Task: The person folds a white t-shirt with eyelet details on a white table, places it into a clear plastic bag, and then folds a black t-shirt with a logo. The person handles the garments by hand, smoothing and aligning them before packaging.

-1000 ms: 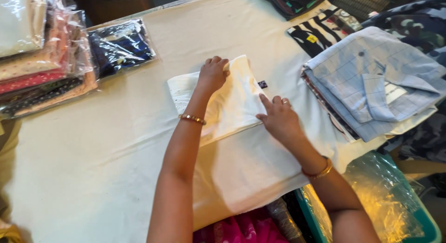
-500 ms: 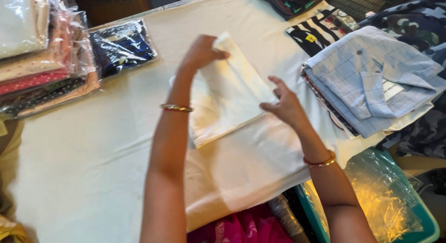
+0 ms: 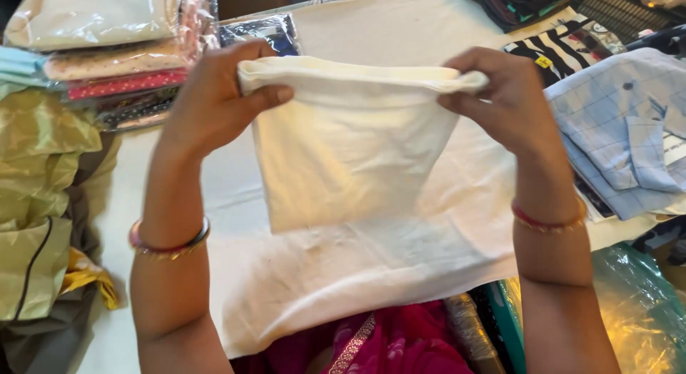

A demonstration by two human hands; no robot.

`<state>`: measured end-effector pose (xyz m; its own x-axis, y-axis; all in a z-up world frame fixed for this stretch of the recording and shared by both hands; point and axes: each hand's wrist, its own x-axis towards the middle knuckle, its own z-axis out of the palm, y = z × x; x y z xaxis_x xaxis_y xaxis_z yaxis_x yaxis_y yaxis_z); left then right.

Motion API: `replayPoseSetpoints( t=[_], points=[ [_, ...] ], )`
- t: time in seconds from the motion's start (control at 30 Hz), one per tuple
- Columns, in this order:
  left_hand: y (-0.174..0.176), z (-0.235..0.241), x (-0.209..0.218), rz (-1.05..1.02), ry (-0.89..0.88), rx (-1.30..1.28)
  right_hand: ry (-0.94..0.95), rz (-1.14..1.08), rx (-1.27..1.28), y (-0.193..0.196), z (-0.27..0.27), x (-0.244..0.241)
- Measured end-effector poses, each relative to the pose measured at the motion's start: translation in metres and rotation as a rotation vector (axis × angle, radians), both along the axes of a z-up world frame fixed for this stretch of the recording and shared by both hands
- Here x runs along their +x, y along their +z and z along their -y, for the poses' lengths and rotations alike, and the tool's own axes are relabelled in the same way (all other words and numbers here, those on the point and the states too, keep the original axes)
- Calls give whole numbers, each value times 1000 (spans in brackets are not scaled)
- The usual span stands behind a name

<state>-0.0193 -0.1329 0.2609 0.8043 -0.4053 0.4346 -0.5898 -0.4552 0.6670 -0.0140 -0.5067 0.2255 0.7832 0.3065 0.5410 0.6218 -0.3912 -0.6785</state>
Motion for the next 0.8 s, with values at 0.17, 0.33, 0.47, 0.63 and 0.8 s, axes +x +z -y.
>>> replayPoseSetpoints(
  t=[0.17, 0.33, 0.47, 0.63, 0.8],
  points=[
    [-50, -10, 41, 223, 279, 146, -17, -146, 194, -41, -23, 69],
    [-33, -2, 14, 264, 257, 41, -65, 162, 83, -11, -21, 37],
    [-83, -9, -8, 326, 235, 118, -119, 228, -150, -67, -18, 16],
    [-173, -26, -49, 126, 124, 346, 7, 89, -352, -178, -20, -25],
    [-181, -25, -39, -55, 190, 335, 173, 117, -369, -160, -26, -13]
  ],
)
